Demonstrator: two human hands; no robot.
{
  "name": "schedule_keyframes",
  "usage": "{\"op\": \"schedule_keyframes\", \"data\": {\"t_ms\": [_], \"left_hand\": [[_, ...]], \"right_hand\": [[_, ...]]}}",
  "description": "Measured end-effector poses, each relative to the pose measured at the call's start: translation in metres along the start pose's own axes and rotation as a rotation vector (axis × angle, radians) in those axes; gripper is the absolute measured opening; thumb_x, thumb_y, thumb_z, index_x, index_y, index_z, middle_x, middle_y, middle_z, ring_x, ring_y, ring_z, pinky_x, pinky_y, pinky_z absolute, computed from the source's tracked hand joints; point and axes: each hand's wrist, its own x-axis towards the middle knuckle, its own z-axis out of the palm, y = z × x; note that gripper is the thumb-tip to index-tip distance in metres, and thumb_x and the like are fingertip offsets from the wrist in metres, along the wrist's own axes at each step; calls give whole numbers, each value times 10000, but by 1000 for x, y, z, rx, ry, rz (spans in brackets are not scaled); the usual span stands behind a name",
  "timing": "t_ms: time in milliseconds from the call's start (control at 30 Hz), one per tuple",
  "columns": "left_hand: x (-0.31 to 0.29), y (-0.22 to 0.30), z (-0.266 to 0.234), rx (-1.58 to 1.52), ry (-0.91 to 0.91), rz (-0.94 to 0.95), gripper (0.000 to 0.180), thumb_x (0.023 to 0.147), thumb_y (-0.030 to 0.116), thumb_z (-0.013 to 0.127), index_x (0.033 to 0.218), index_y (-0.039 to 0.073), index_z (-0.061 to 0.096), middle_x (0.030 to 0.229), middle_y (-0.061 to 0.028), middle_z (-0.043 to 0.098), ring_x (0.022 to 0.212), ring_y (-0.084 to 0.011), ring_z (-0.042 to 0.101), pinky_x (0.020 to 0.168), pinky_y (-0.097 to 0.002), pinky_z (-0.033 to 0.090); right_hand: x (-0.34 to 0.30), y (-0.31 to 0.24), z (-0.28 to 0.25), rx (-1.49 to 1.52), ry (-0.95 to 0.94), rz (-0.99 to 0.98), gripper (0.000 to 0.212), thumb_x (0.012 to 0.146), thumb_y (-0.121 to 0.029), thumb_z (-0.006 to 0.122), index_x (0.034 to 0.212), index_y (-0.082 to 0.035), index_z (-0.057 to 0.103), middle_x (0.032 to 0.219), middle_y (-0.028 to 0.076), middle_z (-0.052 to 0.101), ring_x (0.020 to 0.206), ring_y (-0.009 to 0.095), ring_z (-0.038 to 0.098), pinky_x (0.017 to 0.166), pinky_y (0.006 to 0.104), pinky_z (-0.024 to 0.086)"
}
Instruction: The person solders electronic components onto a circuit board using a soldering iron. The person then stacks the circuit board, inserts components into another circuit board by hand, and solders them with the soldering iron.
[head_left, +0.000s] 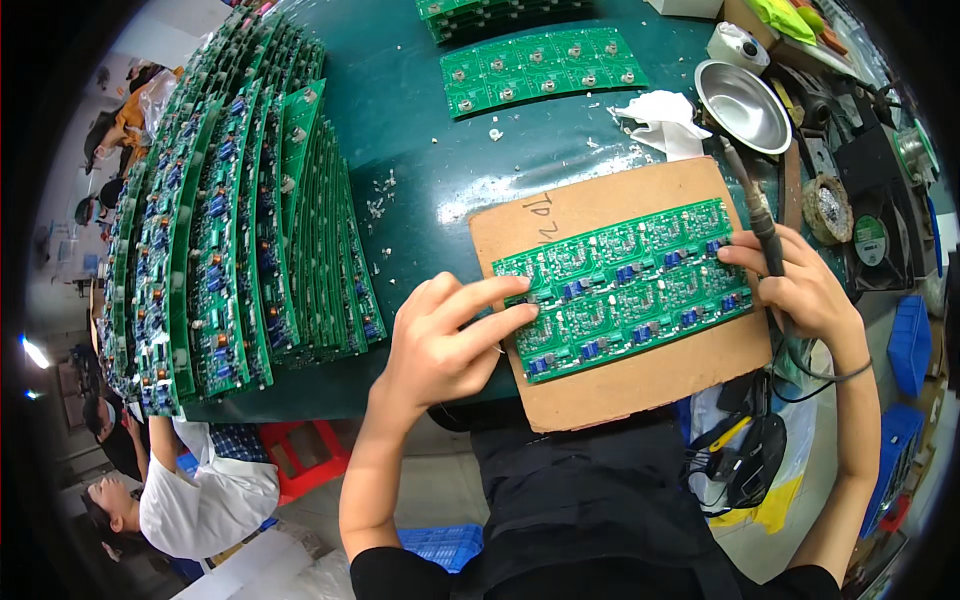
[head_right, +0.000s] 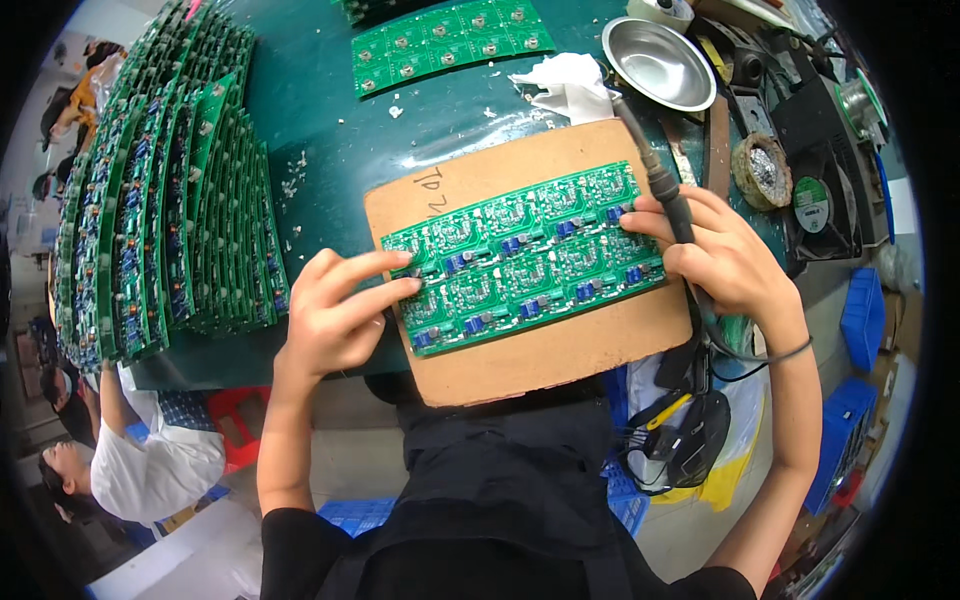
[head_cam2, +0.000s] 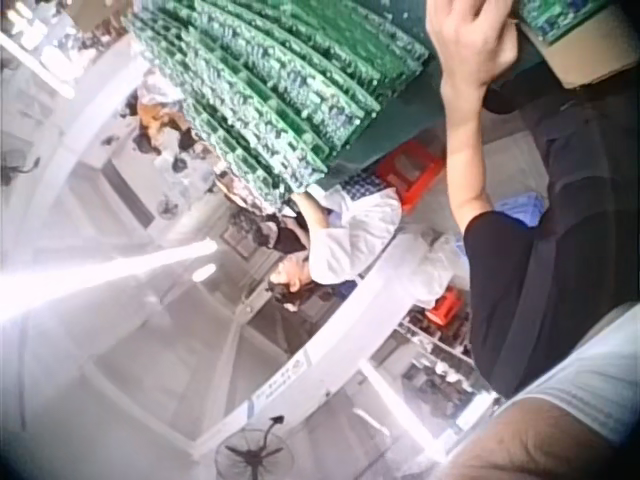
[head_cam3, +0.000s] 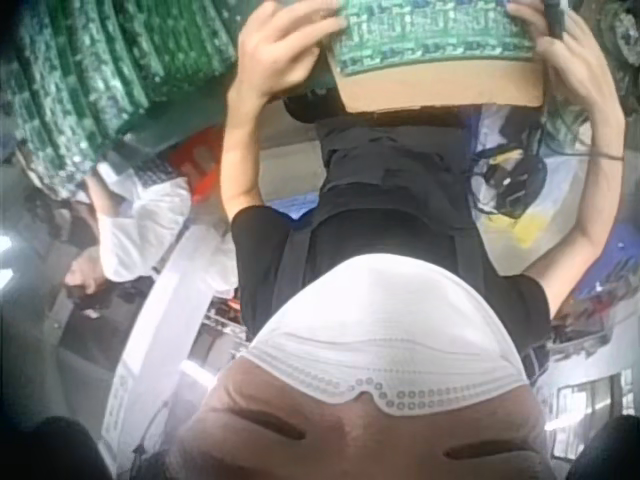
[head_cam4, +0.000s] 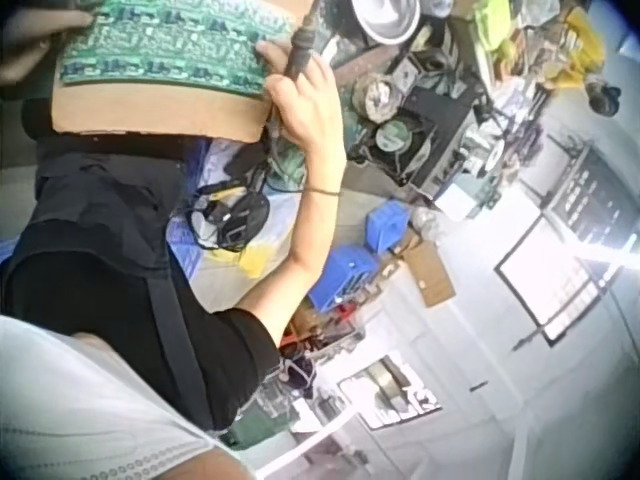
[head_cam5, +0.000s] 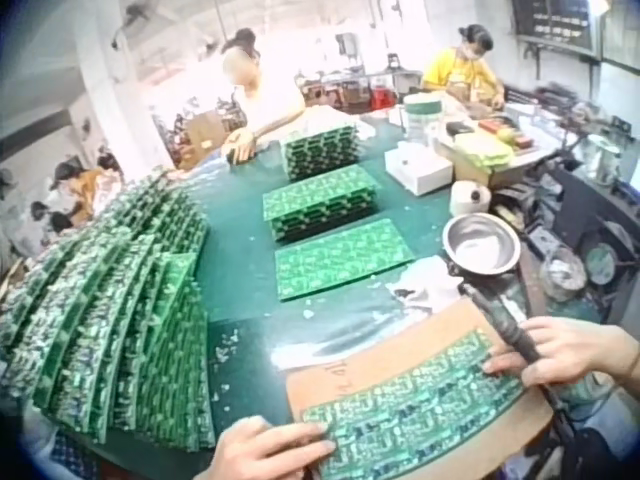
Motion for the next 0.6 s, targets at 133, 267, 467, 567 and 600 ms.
{"op": "schedule_keyframes", "data": {"t_ms": [133,267,467,567,600], "left_hand": [[-4,16,-23,-824,129,-582,337,726,35,632,1061,1,613,979,-68,546,760,-107,399,703,-242,361],[-6,19,-14,-1441,266,-740,177,1013,136,455,1052,-9,549,1007,-69,489,740,-81,360,643,-225,327],[-5,14,9,-685,386,-766,107,952,59,590,1043,4,606,884,-16,518,658,-31,400,543,-180,315],[-3,6,7,-700,368,-758,69,910,10,636,972,5,607,878,-14,509,651,-25,399,528,-174,305],[-2,4,5,-739,321,-735,50,902,5,638,936,12,602,871,-5,492,648,-21,388,524,-176,294]], "right_hand": [[12,-81,8,863,572,589,187,912,-63,580,1096,-68,546,1139,225,629,996,259,599,836,379,493],[57,-124,29,443,708,475,315,881,-213,680,1158,-68,632,949,141,570,883,258,593,785,333,502],[98,-139,63,559,799,428,241,795,-21,674,1009,90,661,844,153,616,759,300,670,690,395,570],[103,-138,70,542,797,440,233,793,-11,666,1003,91,656,840,152,614,747,300,670,684,391,570],[103,-136,71,544,790,435,235,788,-1,659,1002,97,648,836,154,613,739,299,669,684,391,569]]}}
